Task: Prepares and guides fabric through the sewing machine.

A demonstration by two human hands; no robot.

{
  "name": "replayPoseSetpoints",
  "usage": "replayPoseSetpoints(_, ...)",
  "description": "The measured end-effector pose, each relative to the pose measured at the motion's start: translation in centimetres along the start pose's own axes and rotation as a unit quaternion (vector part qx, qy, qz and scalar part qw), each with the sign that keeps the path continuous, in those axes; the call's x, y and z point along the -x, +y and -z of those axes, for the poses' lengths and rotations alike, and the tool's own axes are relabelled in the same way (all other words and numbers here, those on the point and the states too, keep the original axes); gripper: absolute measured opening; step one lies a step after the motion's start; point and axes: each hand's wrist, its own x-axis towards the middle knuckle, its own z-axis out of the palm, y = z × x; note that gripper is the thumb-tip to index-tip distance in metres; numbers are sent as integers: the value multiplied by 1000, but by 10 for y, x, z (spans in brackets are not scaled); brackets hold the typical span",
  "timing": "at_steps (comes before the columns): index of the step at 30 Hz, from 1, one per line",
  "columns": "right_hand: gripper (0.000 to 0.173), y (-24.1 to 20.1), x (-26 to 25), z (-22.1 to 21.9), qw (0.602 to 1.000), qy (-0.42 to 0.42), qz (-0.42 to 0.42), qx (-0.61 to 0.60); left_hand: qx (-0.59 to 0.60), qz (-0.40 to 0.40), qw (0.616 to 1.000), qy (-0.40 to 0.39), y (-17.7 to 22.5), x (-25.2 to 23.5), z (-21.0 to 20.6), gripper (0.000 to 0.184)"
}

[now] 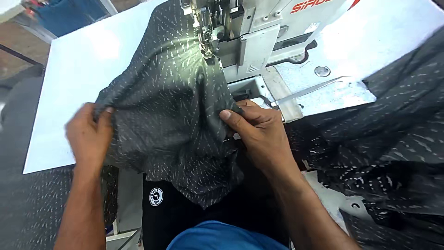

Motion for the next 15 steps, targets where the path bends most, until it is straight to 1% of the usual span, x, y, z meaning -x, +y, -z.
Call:
replayPoseSetpoints(2,13,-4,3,-2,999,10,-23,-39,4,-16,998,68,5,-24,28,39)
replayPoseSetpoints(4,12,-5,2,-6,993,14,-64,-101,-25,-37,993,113,9,-66,45,45)
replayPoseSetpoints(5,12,-5,2,-9,988,19,-84,-128,-50,-65,990,112,11,-90,50,45)
replayPoseSetpoints(6,11,-6,3,-14,984,25,-99,-144,-75,-97,988,93,17,-111,56,44)
replayPoseSetpoints(7,10,-8,4,-17,982,33,-108,-154,-87,-124,986,66,29,-127,63,48)
replayPoseSetpoints(8,9,-10,6,-20,979,42,-113,-162,-83,-152,984,46,47,-127,69,54)
replayPoseSetpoints(9,10,-12,9,-23,977,47,-119,-169,-69,-192,978,43,69,-114,71,59)
replayPoseSetpoints(10,11,-14,12,-23,976,48,-123,-175,-35,-247,967,42,92,-87,66,63)
replayPoseSetpoints(11,14,-14,14,-22,975,43,-126,-180,20,-297,954,20,114,-52,53,64)
replayPoseSetpoints(13,17,-14,15,-16,973,24,-124,-192,121,-372,919,-48,149,17,11,65)
replayPoseSetpoints(15,19,-16,17,-12,971,2,-124,-202,165,-413,894,-55,164,64,-33,53)
